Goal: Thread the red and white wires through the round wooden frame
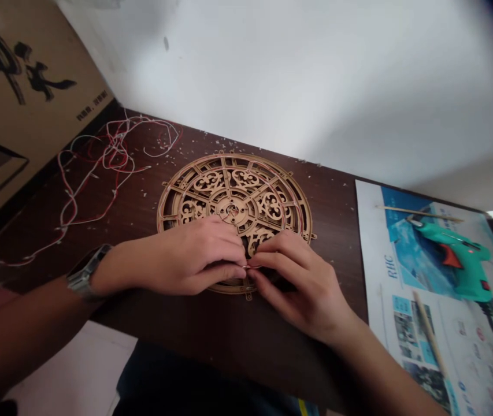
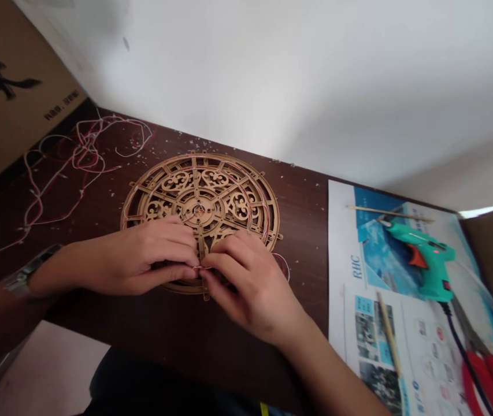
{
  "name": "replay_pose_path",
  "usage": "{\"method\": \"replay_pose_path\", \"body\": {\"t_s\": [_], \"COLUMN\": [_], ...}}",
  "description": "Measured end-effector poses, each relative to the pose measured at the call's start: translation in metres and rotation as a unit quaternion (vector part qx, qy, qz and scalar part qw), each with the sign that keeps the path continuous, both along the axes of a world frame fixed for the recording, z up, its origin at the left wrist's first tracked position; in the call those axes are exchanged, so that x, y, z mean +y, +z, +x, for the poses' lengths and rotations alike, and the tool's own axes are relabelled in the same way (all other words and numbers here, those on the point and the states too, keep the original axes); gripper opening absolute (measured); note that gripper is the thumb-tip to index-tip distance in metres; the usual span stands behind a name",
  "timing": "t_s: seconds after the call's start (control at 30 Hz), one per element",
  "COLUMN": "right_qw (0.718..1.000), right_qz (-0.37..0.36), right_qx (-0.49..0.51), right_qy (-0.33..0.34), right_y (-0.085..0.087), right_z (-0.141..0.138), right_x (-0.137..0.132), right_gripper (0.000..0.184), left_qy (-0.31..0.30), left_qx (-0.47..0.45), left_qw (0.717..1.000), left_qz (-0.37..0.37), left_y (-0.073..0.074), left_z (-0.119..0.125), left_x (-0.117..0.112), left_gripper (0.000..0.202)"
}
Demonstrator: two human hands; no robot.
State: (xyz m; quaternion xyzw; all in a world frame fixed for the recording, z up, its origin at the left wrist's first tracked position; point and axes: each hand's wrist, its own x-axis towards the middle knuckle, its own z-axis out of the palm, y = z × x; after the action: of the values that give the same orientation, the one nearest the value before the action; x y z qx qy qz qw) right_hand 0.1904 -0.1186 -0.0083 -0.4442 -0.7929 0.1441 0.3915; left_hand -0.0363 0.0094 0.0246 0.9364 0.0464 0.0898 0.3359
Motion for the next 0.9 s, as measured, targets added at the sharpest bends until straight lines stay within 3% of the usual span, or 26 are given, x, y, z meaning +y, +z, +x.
{"method": "replay_pose_path", "body": {"t_s": [0.1, 0.23, 0.33, 0.43, 0.57, 0.9], "right_qw": [1.0, 1.0, 1.0, 1.0, 1.0, 0.998], "right_qz": [0.013, 0.012, 0.007, 0.003, 0.001, -0.018], "right_qx": [-0.004, 0.008, 0.006, 0.004, 0.004, -0.029], "right_qy": [0.004, -0.008, -0.003, 0.016, 0.026, 0.05], "right_y": [0.001, 0.001, 0.002, 0.002, 0.002, -0.001], "right_z": [-0.002, -0.005, -0.009, -0.013, -0.016, -0.019], "right_x": [-0.001, -0.005, -0.009, -0.015, -0.021, -0.023], "right_gripper": [0.013, 0.013, 0.011, 0.009, 0.011, 0.014], "left_qy": [0.017, 0.176, 0.276, 0.335, 0.375, 0.4], "left_qx": [-0.009, -0.078, -0.111, -0.124, -0.132, -0.122], "left_qw": [0.998, 0.968, 0.941, 0.924, 0.911, 0.896], "left_qz": [0.054, 0.163, 0.162, 0.139, 0.111, 0.15], "left_y": [0.005, 0.008, 0.0, -0.013, -0.026, -0.033], "left_z": [-0.005, -0.015, -0.018, -0.015, -0.011, -0.009], "left_x": [-0.011, -0.05, -0.087, -0.113, -0.124, -0.127], "left_gripper": [0.023, 0.012, 0.002, 0.007, 0.01, 0.019]}}
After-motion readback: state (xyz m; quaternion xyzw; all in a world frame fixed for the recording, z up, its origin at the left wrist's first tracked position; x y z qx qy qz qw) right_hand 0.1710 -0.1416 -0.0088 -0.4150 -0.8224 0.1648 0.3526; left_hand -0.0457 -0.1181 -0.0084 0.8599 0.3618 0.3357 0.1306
